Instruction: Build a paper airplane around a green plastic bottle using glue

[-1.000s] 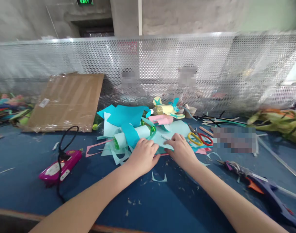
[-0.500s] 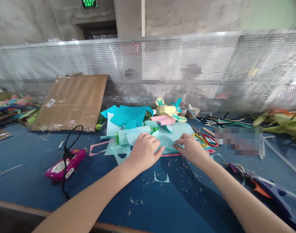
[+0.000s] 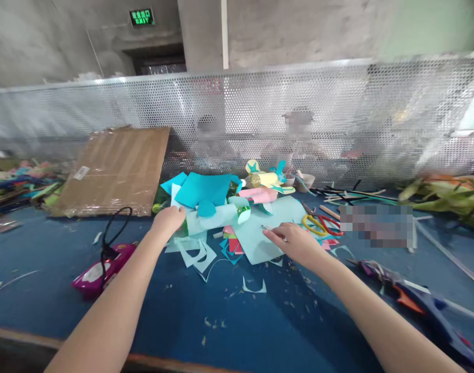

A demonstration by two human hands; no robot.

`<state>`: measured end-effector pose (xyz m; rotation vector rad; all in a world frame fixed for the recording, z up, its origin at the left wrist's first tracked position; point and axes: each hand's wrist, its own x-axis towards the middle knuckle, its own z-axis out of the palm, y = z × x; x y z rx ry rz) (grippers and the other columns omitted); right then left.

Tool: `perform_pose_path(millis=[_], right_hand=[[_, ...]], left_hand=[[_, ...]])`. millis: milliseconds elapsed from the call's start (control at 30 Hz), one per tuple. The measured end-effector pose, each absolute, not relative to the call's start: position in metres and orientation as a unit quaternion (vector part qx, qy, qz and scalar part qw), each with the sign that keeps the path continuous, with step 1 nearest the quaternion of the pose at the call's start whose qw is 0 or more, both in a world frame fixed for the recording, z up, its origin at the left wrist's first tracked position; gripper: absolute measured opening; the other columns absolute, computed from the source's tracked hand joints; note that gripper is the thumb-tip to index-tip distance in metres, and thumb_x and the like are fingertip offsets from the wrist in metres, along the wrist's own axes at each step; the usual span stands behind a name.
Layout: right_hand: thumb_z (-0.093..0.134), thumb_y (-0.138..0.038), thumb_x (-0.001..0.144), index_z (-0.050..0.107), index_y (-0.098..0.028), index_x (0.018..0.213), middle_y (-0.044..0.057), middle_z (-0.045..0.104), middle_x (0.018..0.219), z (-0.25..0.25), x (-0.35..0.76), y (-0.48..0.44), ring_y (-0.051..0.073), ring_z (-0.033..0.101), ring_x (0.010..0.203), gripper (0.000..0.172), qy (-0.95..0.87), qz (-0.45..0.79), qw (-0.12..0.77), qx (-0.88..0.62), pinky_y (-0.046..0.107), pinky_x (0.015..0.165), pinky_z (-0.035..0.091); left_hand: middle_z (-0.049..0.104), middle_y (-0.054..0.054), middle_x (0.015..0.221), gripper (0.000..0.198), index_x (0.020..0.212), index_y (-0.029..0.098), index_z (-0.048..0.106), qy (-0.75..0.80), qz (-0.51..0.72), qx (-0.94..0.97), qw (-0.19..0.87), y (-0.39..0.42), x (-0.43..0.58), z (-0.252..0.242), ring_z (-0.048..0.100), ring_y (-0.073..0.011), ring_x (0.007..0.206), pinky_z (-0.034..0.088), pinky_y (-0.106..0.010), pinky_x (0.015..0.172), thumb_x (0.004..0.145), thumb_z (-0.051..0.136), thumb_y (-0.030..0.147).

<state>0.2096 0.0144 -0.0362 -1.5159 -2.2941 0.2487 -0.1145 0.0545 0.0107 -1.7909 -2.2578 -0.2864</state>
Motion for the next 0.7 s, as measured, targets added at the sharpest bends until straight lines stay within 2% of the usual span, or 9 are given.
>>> perform_pose_path(millis=[133, 333, 500, 600, 700], right_hand=[[0.034, -0.048, 0.094, 0.069, -0.02, 0.072, 0.007, 0.063, 0.073, -0.037, 0.211, 0.016, 0.02, 0.057, 0.072, 0.05, -0.815, 0.082, 0.195, -0.539, 0.028, 0.063, 0.036], [0.037, -0.045, 0.092, 0.066, -0.02, 0.066, 0.007, 0.061, 0.069, -0.039, 0.214, 0.02, 0.02, 0.056, 0.068, 0.046, -0.81, 0.106, 0.221, -0.532, 0.028, 0.062, 0.035], [0.047, -0.046, 0.085, 0.067, -0.02, 0.065, 0.007, 0.06, 0.068, -0.037, 0.217, 0.021, 0.023, 0.056, 0.072, 0.038, -0.774, 0.171, 0.291, -0.536, 0.032, 0.068, 0.039], [0.054, -0.048, 0.079, 0.07, -0.021, 0.077, 0.008, 0.064, 0.079, -0.036, 0.222, 0.026, 0.024, 0.058, 0.079, 0.031, -0.706, 0.259, 0.373, -0.543, 0.033, 0.075, 0.042], [0.045, -0.054, 0.084, 0.067, -0.02, 0.093, 0.01, 0.069, 0.089, -0.036, 0.23, 0.034, 0.025, 0.062, 0.087, 0.042, -0.623, 0.374, 0.439, -0.529, 0.035, 0.078, 0.046]], left_hand=[[0.068, -0.023, 0.079, 0.034, 0.072, 0.007, 0.068, -0.768, -0.105, -0.614, 0.148, 0.054, -0.111, 0.009, 0.066, -0.0349, 0.081, 0.048, -0.038, 0.07, 0.085, 0.04, 0.022], [0.062, -0.018, 0.11, 0.034, 0.107, 0.007, 0.061, -0.714, -0.191, -0.629, 0.242, 0.038, -0.09, 0.031, 0.06, -0.0275, 0.1, 0.046, -0.035, 0.085, 0.085, 0.034, 0.009], [0.065, -0.014, 0.104, 0.03, 0.106, 0.013, 0.061, -0.472, -0.355, -0.702, 0.397, 0.019, -0.06, 0.036, 0.061, -0.0236, 0.096, 0.048, -0.036, 0.086, 0.092, 0.034, 0.011], [0.065, -0.012, 0.102, 0.029, 0.108, 0.012, 0.059, -0.315, -0.327, -0.775, 0.44, -0.004, -0.03, 0.03, 0.061, -0.0213, 0.094, 0.05, -0.034, 0.083, 0.092, 0.036, 0.006], [0.066, -0.013, 0.1, 0.031, 0.106, 0.007, 0.058, -0.237, -0.234, -0.854, 0.399, -0.031, 0.003, 0.018, 0.062, -0.0212, 0.09, 0.052, -0.033, 0.075, 0.089, 0.033, 0.0]])
